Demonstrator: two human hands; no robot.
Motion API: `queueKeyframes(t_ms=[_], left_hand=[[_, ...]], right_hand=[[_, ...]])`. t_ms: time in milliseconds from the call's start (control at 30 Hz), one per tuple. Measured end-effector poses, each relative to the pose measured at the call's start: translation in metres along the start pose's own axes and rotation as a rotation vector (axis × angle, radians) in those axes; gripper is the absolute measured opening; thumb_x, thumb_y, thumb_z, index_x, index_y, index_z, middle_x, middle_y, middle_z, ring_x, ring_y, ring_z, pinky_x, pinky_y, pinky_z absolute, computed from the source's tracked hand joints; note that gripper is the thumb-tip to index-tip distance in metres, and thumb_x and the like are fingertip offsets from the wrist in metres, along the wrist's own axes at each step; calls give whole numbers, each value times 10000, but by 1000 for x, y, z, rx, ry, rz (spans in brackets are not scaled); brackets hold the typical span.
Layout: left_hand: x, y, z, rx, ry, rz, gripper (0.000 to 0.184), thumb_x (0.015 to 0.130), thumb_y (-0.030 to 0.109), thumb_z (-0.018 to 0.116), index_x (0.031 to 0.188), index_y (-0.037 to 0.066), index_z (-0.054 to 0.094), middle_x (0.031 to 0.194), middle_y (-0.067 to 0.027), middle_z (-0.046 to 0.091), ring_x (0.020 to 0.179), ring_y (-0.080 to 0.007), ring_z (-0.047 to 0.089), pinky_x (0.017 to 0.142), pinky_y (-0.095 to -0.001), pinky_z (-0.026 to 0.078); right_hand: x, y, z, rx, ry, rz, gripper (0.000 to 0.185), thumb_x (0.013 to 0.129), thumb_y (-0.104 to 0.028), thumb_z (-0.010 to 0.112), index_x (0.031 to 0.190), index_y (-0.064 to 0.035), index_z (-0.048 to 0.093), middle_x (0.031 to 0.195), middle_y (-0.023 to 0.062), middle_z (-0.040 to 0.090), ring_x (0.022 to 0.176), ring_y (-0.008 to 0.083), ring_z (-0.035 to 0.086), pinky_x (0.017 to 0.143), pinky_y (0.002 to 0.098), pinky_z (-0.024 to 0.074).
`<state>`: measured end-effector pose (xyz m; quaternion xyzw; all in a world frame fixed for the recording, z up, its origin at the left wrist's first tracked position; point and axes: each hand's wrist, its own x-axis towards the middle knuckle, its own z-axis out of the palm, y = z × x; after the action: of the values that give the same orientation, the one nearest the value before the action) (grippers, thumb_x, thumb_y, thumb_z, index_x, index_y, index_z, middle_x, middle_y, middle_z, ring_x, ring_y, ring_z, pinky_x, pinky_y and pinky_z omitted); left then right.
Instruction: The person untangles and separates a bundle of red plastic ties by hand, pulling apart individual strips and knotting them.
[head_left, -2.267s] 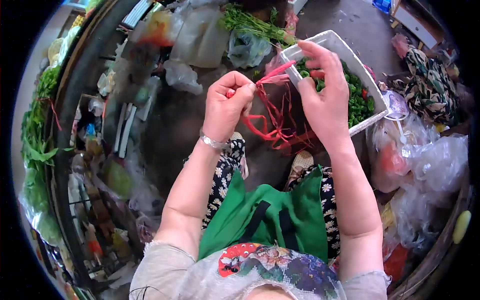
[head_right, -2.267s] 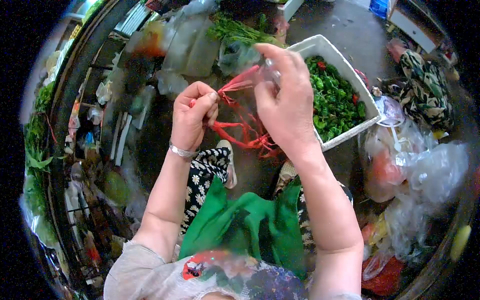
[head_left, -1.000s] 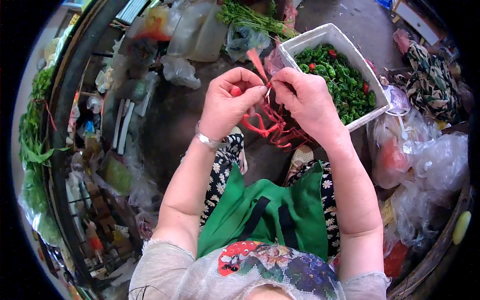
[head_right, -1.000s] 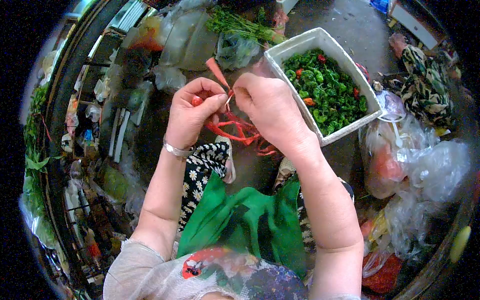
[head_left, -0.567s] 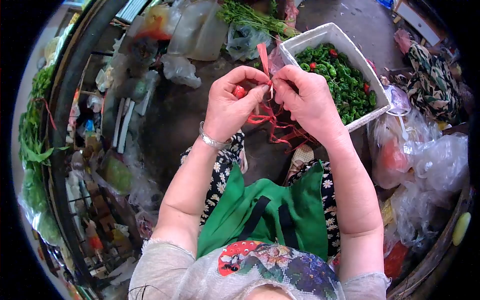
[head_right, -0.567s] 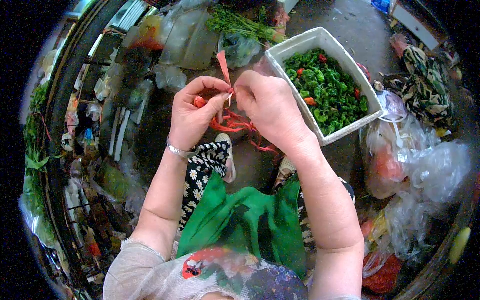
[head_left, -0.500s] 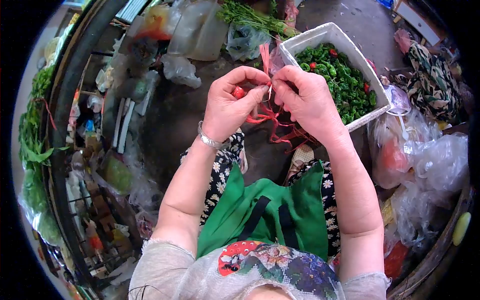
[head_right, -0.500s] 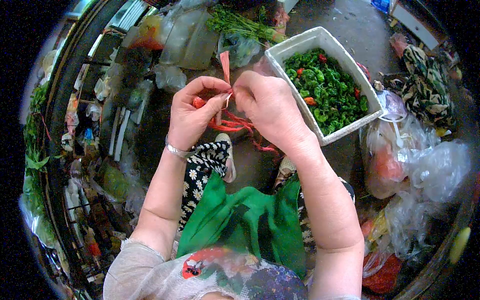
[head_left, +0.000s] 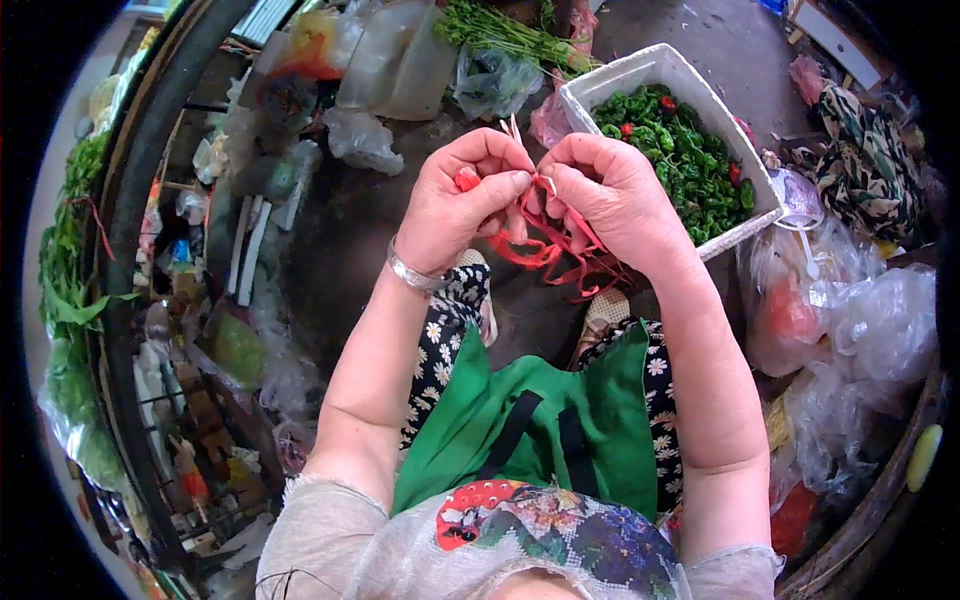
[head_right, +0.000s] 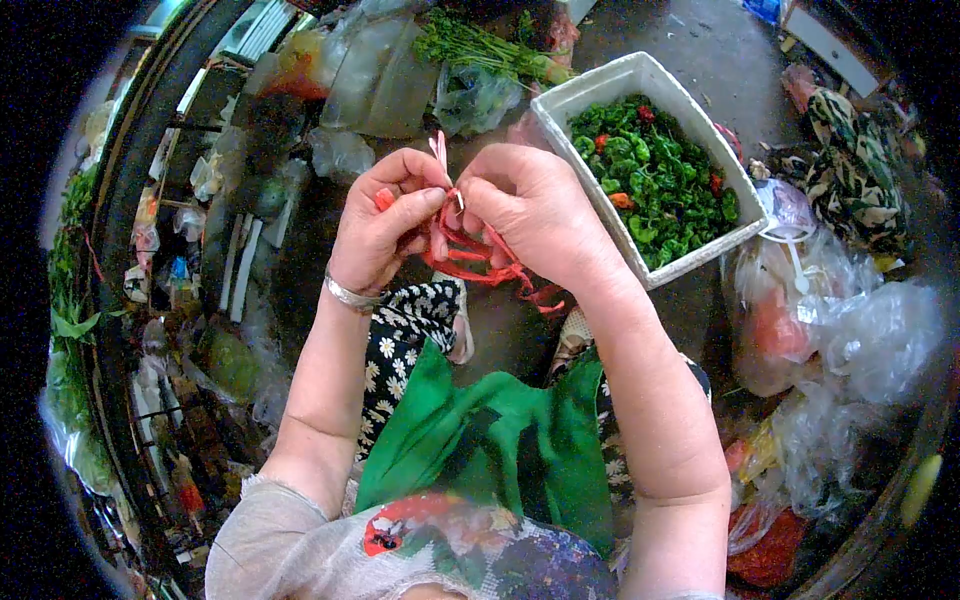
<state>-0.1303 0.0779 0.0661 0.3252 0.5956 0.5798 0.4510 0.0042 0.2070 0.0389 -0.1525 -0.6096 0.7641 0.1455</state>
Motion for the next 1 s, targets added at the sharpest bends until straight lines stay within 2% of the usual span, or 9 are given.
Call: queueKeyframes(t_ms=[167, 267, 333, 433, 500, 600, 667, 767, 1000], left_hand=[[-1, -6, 1, -51, 6, 1, 101, 868, 11, 584, 964, 28, 560, 769, -71, 647, 537, -135, 621, 416, -177, 410], [-2, -5, 2, -5, 43, -8, 97, 864, 3, 583, 955, 27, 562, 759, -72, 649, 518, -137, 616, 421, -185, 433], [-2, -2, 2, 42, 58, -31, 95, 863, 0, 582, 952, 27, 562, 753, -73, 649, 506, -138, 614, 423, -190, 447], [-2, -1, -4, 1, 36, -115, 91, 863, 3, 581, 949, 24, 563, 738, -76, 651, 485, -131, 608, 413, -194, 452], [-1, -2, -8, -84, -28, -141, 82, 862, -16, 584, 936, 19, 580, 732, -76, 655, 506, -116, 625, 363, -167, 324], [-1, 0, -8, -98, -47, -160, 68, 866, -6, 582, 931, 14, 581, 731, -80, 653, 509, -120, 629, 343, -168, 297], [2, -6, -10, -118, -45, -186, 69, 868, 13, 568, 935, 3, 582, 726, -87, 647, 503, -135, 635, 319, -173, 279], [3, -3, -8, -248, -51, -194, 124, 888, 64, 523, 985, -4, 557, 726, -85, 649, 486, -126, 629, 313, -161, 323], [4, -5, -9, -316, -98, -157, 152, 862, 62, 535, 998, -7, 524, 735, -105, 649, 457, -147, 615, 307, -176, 308]], right_hand=[[-2, -6, -2, 47, -54, 78, 116, 934, -104, 546, 902, -11, 607, 709, 8, 585, 521, 61, 533, 450, 191, 442], [-1, -2, -3, -224, 5, -130, 103, 919, -85, 560, 891, -1, 612, 686, 16, 584, 562, 67, 529, 497, 208, 442], [-1, -3, -9, -525, -30, -353, 134, 866, -113, 588, 914, 4, 635, 722, 167, 631, 627, 275, 622, 605, 349, 495], [-1, -4, -11, -507, -82, -348, 136, 855, -132, 609, 912, -11, 638, 747, 190, 619, 657, 338, 605, 620, 360, 486], [-1, -3, -11, -493, -87, -333, 130, 855, -122, 606, 905, -7, 642, 729, 183, 620, 652, 312, 619, 618, 353, 487], [0, -1, -10, -441, -106, -323, 124, 833, -115, 615, 862, 5, 625, 693, 172, 605, 615, 294, 599, 602, 355, 478], [1, 5, -6, -469, -40, -372, 45, 805, -14, 606, 800, 16, 573, 602, 28, 504, 582, 60, 454, 532, 233, 405], [-1, 2, 2, -416, 35, -317, 160, 761, -113, 662, 762, 17, 569, 606, 132, 558, 532, 217, 531, 544, 333, 448], [0, 4, 10, -364, 138, -299, 124, 746, -82, 658, 745, 16, 583, 597, 99, 565, 535, 151, 524, 528, 312, 447]])
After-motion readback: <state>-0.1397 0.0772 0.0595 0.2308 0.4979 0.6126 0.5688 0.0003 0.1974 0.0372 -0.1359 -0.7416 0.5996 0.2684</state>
